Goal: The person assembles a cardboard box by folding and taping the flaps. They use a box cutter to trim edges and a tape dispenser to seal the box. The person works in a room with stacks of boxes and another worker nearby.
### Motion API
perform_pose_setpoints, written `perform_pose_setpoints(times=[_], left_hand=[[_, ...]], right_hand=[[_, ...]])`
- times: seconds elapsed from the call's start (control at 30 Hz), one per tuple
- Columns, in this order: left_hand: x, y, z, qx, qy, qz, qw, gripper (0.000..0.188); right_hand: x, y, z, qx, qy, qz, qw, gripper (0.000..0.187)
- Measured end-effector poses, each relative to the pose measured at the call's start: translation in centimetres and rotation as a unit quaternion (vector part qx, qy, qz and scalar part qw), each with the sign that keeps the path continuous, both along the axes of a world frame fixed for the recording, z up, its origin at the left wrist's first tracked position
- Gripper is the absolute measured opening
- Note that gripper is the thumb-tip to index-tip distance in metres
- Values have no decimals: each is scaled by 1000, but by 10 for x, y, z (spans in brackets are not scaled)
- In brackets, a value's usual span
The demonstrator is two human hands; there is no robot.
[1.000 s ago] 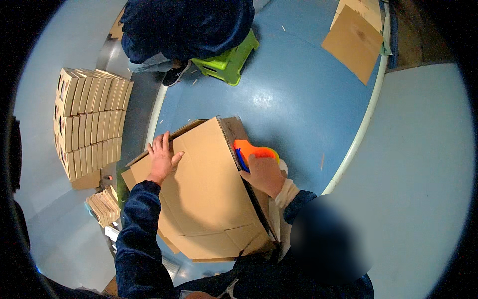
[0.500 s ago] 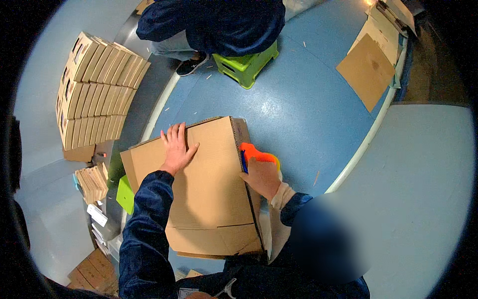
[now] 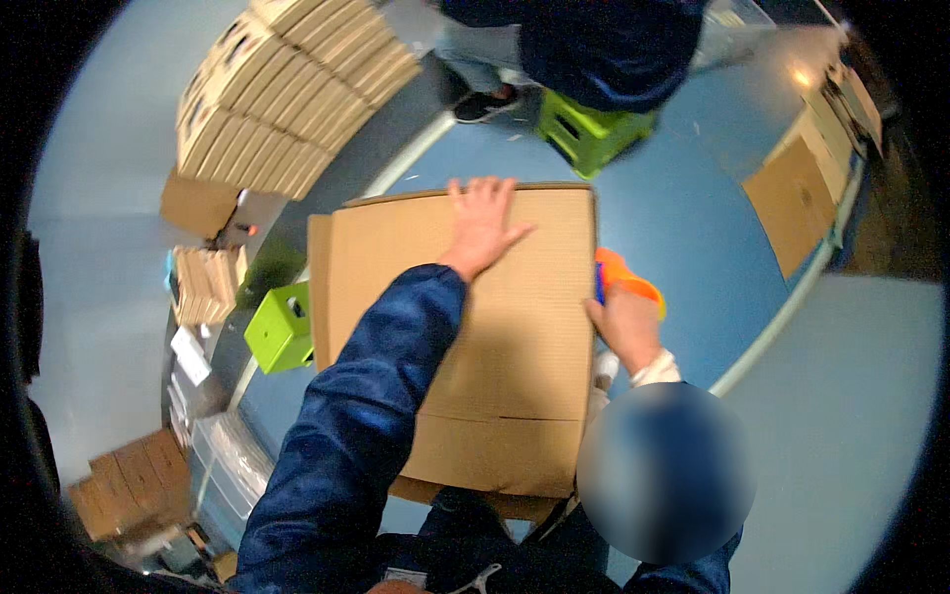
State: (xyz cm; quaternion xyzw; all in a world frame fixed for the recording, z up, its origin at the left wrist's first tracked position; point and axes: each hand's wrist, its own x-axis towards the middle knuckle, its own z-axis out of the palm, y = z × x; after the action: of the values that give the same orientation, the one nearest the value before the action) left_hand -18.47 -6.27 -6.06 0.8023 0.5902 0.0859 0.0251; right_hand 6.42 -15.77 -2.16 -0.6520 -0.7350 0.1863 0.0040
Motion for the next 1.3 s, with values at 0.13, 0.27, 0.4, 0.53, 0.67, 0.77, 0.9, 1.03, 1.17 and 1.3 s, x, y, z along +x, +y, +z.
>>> perform_pose_setpoints(times=[0.13,0.27,0.4,0.53,0.67,0.77,0.9,1.03,1.17,1.3], left_hand=[[-22,3,11,-32,-101,-77,991,73],[-73,22,9,-127,-111,-190,967,82],[-60,12,20,-145,-76,-129,978,82],[-58,16,18,-138,-53,-123,981,83],[-55,14,9,-127,-37,-116,984,83],[-53,12,13,-139,-25,-104,985,82],[-57,16,-4,-132,-30,-110,985,81],[-58,17,3,-127,-22,-108,986,81],[-59,18,1,-126,-12,-105,986,82],[-63,22,-3,-120,6,-110,987,83]], right_hand=[[2,-9,-10,22,-21,-25,999,49],[0,-15,-19,64,-29,7,997,47],[-4,-12,-24,36,-79,5,996,52],[5,-12,-25,68,9,24,997,51],[15,2,-8,90,46,21,995,50],[22,13,-1,107,105,-26,988,49],[39,10,-3,0,195,-161,967,48],[25,-6,-5,54,227,-180,956,47],[26,-20,-14,61,277,-207,936,41],[29,-35,-13,59,377,-267,885,36]])
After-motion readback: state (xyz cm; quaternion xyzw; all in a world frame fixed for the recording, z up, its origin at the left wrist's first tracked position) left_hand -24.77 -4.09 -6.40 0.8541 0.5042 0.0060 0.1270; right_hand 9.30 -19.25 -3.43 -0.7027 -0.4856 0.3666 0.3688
